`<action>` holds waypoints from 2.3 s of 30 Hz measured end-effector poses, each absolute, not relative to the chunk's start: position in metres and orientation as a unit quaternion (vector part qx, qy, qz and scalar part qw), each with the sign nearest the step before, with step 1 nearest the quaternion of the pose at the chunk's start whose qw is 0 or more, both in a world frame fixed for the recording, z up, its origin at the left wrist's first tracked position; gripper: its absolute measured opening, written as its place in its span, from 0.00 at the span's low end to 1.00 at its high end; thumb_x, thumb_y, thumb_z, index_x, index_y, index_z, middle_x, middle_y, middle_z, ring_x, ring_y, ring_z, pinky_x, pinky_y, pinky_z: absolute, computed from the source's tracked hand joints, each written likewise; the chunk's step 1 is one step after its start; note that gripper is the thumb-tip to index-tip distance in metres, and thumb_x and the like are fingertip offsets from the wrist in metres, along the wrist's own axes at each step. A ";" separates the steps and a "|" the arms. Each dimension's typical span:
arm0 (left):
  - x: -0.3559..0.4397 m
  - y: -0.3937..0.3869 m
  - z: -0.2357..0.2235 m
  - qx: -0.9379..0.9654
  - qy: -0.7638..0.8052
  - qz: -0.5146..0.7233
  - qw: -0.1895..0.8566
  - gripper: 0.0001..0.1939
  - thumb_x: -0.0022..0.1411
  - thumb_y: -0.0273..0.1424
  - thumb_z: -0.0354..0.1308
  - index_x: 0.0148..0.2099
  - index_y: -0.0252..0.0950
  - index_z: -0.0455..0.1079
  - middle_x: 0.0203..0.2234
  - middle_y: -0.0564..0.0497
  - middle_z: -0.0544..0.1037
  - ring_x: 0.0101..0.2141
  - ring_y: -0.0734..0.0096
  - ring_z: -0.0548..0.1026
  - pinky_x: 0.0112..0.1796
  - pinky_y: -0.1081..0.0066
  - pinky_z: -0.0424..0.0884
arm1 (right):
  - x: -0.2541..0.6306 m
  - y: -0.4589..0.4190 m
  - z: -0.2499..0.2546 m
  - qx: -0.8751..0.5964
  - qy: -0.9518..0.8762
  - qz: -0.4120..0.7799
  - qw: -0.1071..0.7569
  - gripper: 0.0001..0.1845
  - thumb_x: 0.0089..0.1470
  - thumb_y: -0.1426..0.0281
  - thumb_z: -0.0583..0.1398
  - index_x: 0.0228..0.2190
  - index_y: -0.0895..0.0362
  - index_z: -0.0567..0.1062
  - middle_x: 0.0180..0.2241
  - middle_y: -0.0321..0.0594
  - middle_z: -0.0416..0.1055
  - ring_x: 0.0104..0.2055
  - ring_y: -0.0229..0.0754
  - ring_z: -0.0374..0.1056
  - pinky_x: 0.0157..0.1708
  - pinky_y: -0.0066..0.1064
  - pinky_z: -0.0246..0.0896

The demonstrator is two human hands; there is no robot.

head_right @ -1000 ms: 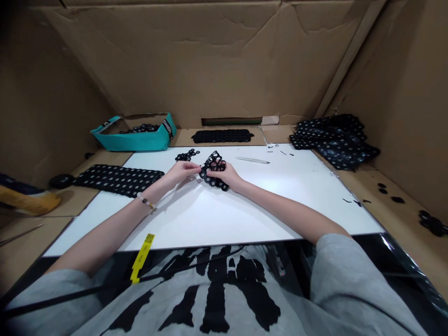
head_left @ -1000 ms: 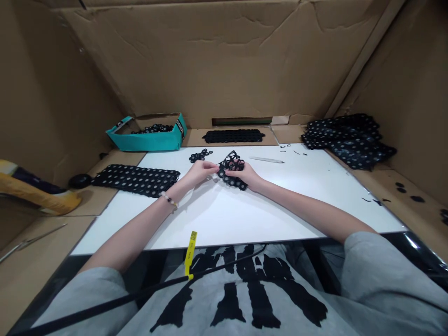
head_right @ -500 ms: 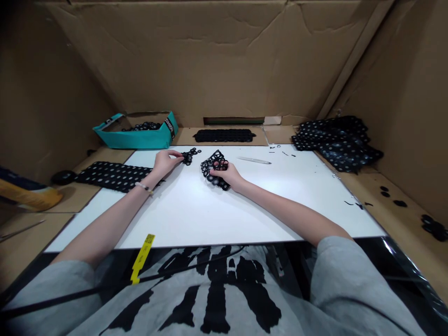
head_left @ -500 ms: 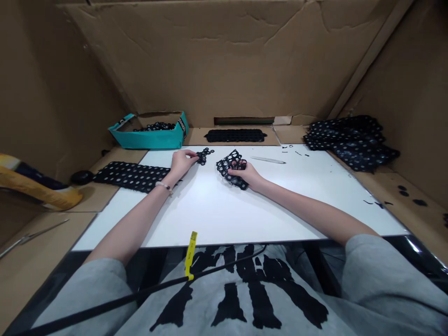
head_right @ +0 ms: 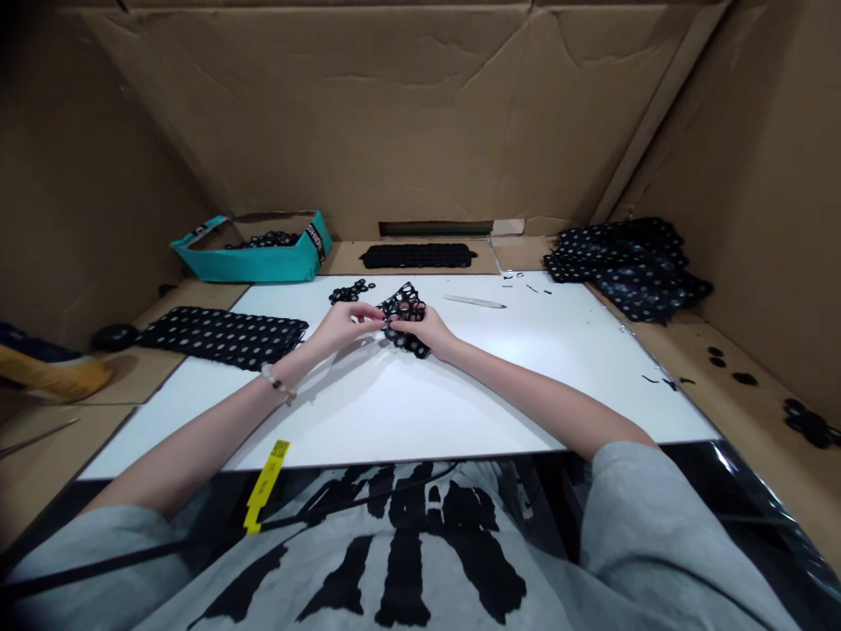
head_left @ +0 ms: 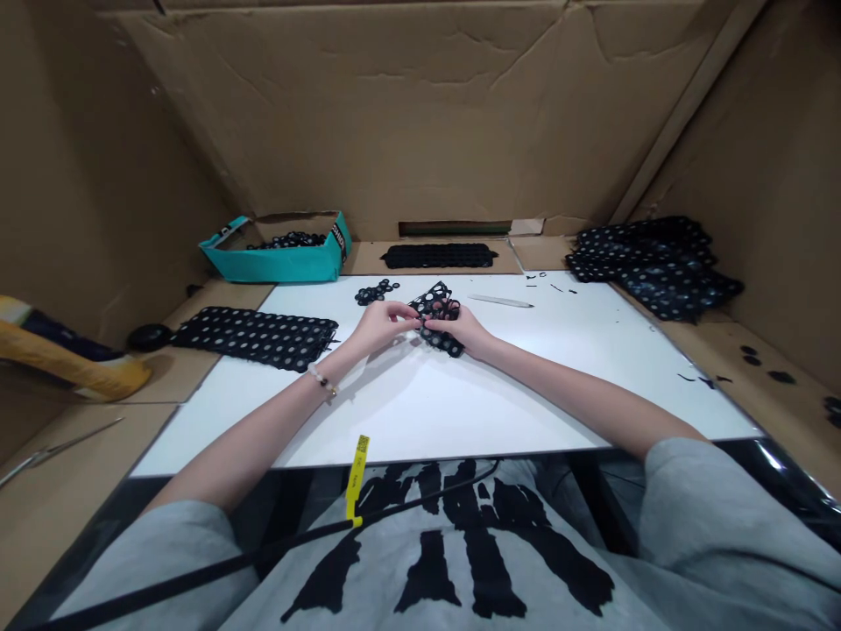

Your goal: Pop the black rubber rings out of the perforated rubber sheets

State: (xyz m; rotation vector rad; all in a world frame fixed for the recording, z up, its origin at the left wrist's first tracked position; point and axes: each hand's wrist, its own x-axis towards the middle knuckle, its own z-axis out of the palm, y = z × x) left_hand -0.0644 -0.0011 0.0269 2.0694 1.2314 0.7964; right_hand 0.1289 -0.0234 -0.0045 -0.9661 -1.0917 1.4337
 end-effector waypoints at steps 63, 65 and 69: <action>-0.075 0.020 0.018 0.637 0.519 0.353 0.448 0.20 0.44 0.45 0.69 0.32 0.33 0.79 0.26 0.47 0.80 0.23 0.71 0.69 0.24 0.72 0.60 | 0.128 -0.017 -0.013 -0.370 -0.470 0.601 0.530 0.34 0.28 0.69 0.74 0.37 0.53 0.64 0.28 0.30 0.73 0.32 0.41 0.71 0.42 0.38 0.68; -0.087 0.033 0.021 0.616 0.545 0.406 0.399 0.18 0.48 0.44 0.66 0.33 0.33 0.79 0.29 0.45 0.81 0.26 0.68 0.72 0.26 0.71 0.64 | 0.128 -0.017 -0.013 -0.377 -0.462 0.600 0.533 0.34 0.26 0.70 0.74 0.36 0.52 0.64 0.28 0.29 0.73 0.32 0.41 0.71 0.42 0.37 0.68; -0.118 0.058 0.027 0.616 0.571 0.502 0.205 0.15 0.56 0.42 0.61 0.35 0.34 0.78 0.34 0.44 0.82 0.37 0.61 0.76 0.39 0.67 0.69 | 0.128 -0.020 -0.009 -0.381 -0.459 0.606 0.527 0.34 0.25 0.71 0.74 0.34 0.53 0.64 0.27 0.29 0.73 0.32 0.39 0.71 0.42 0.36 0.68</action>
